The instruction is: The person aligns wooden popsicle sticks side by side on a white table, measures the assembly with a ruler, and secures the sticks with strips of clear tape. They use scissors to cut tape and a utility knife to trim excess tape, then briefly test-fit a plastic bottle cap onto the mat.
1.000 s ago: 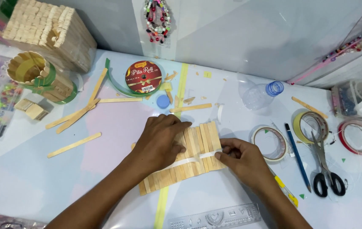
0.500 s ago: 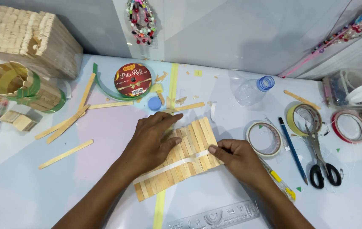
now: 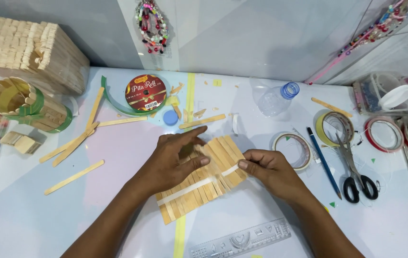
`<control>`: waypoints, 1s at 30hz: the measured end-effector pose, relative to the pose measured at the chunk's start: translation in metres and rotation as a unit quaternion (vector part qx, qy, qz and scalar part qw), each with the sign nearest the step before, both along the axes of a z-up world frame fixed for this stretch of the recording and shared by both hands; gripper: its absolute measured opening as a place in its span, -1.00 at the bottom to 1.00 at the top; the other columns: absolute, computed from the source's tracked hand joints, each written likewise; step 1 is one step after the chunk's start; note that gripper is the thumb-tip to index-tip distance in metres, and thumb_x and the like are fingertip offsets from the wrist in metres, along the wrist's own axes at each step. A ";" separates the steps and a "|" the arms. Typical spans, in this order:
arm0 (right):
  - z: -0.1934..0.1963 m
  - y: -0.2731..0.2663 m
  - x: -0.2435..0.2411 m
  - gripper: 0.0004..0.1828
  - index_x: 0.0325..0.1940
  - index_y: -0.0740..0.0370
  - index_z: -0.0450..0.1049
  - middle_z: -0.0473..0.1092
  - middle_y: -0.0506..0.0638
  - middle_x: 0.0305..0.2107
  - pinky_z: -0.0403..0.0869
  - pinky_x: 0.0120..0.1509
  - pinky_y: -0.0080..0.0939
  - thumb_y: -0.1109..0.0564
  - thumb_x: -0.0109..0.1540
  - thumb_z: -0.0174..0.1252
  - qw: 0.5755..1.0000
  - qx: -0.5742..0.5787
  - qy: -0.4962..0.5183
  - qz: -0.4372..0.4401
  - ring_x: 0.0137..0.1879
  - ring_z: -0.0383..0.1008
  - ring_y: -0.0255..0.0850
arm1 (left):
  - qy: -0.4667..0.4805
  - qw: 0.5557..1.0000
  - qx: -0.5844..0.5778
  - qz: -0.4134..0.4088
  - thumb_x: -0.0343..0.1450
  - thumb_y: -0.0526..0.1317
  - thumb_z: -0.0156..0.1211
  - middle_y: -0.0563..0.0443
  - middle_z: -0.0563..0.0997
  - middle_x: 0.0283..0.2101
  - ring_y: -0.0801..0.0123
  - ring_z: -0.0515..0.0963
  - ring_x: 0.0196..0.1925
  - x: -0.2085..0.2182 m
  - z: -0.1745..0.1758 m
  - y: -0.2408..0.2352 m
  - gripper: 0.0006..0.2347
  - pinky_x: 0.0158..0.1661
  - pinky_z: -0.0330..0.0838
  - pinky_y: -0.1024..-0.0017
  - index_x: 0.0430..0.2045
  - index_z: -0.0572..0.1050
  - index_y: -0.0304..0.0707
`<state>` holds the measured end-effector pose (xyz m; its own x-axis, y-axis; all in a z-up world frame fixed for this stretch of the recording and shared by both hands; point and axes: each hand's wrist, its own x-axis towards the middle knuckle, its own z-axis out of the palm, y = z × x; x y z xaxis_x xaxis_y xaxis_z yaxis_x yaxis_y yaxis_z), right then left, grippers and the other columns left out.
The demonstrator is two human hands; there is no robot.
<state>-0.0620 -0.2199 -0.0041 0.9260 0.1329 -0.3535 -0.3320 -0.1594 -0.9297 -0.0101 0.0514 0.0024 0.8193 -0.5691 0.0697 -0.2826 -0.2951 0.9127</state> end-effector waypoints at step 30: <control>0.047 0.041 -0.002 -0.84 -0.34 0.50 0.65 0.47 0.17 -0.68 0.46 -0.42 -0.24 0.34 0.06 0.45 0.999 -0.032 0.022 -0.036 -0.56 0.44 -0.18 | 0.047 0.989 -0.137 0.028 0.41 -0.30 0.32 -0.09 0.60 -0.44 0.39 0.47 -0.36 -0.003 -0.029 -0.008 -0.62 -0.33 0.49 0.39 0.15 0.53 -0.25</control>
